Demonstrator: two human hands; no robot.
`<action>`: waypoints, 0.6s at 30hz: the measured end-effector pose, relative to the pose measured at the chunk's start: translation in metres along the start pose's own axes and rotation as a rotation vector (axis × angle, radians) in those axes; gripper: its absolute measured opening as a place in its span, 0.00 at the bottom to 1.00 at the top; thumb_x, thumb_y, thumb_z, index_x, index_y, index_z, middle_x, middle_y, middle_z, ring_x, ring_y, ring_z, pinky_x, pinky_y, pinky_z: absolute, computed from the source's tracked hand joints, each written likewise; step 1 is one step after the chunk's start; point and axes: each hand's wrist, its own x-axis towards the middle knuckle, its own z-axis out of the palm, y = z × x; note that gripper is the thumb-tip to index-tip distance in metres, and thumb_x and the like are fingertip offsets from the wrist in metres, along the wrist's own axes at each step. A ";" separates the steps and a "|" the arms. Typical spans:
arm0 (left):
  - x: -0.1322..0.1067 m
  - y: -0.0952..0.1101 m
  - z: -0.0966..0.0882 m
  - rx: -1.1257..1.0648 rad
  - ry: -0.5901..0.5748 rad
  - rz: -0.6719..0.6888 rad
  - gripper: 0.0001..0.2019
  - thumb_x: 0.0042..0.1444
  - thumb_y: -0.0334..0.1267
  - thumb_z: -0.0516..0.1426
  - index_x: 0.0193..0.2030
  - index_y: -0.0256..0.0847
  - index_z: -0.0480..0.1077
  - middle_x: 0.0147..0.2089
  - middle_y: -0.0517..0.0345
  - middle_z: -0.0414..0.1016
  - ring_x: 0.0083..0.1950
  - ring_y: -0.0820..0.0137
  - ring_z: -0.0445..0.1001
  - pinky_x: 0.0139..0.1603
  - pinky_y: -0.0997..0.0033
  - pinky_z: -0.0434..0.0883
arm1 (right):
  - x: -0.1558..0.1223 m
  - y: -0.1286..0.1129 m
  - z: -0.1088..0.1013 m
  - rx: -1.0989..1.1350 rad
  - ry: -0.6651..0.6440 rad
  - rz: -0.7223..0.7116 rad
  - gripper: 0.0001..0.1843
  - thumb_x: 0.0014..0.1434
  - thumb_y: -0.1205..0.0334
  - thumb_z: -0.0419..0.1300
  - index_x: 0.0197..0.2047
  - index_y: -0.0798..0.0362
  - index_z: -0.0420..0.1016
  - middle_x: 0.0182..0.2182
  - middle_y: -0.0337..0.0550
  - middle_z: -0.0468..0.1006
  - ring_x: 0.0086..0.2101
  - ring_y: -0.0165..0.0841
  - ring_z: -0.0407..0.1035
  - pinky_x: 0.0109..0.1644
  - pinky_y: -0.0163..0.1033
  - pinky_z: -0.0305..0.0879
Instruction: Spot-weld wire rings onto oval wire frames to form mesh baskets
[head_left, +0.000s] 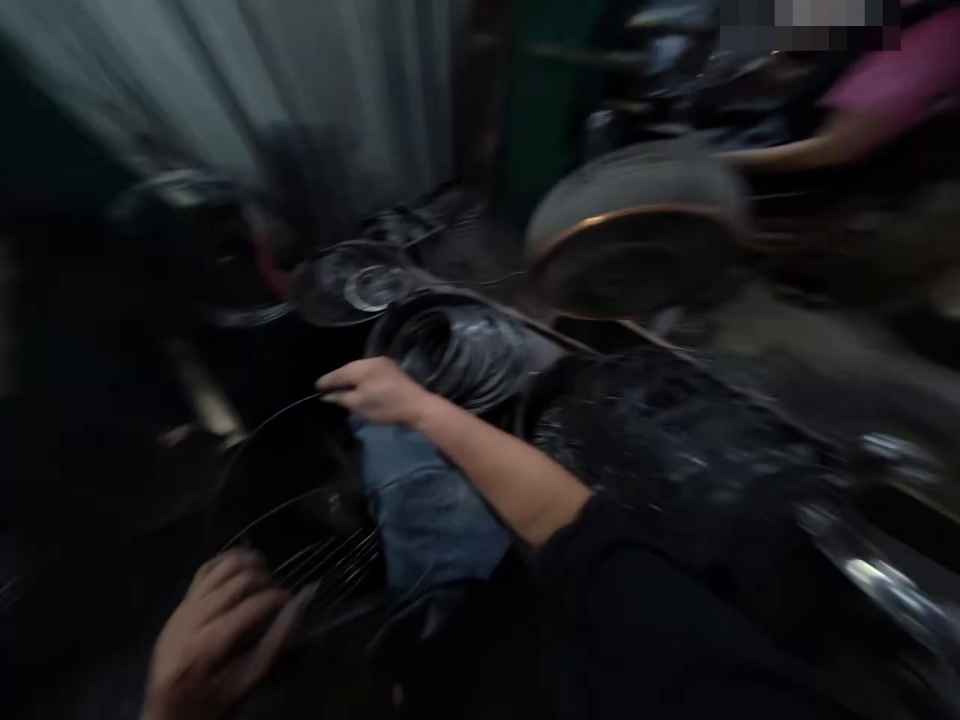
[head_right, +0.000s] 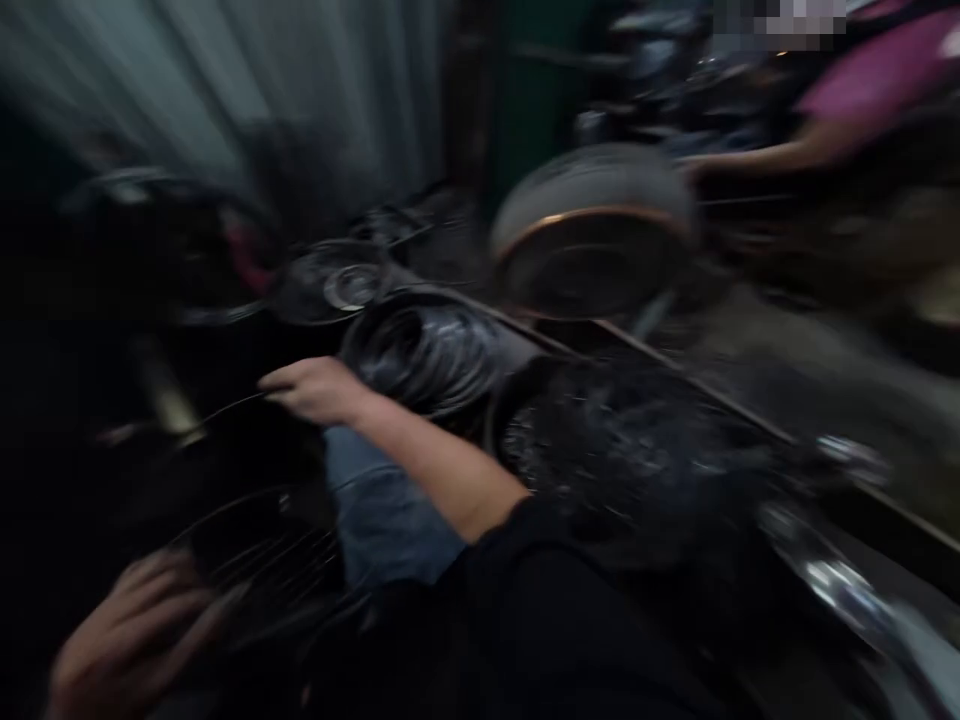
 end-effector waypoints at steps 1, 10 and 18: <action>-0.014 0.006 -0.009 0.126 -0.005 0.020 0.08 0.42 0.37 0.65 0.29 0.57 0.77 0.23 0.67 0.73 0.25 0.65 0.74 0.25 0.62 0.76 | 0.002 -0.002 0.012 0.046 0.001 0.028 0.10 0.62 0.68 0.62 0.47 0.56 0.79 0.47 0.42 0.79 0.48 0.31 0.72 0.55 0.29 0.63; -0.103 0.000 -0.027 0.073 0.776 -0.595 0.21 0.50 0.33 0.64 0.52 0.43 0.74 0.64 0.49 0.63 0.58 0.61 0.71 0.50 0.64 0.76 | 0.017 -0.032 0.106 -0.057 -0.153 -0.109 0.12 0.59 0.72 0.62 0.45 0.52 0.80 0.39 0.43 0.80 0.41 0.33 0.74 0.48 0.35 0.66; -0.151 -0.019 -0.045 -0.134 0.650 -0.884 0.22 0.48 0.40 0.65 0.52 0.40 0.75 0.48 0.51 0.78 0.51 0.62 0.76 0.60 0.57 0.68 | 0.001 -0.098 0.161 -0.277 -0.347 -0.274 0.11 0.62 0.67 0.61 0.47 0.49 0.80 0.39 0.43 0.79 0.41 0.34 0.73 0.45 0.34 0.66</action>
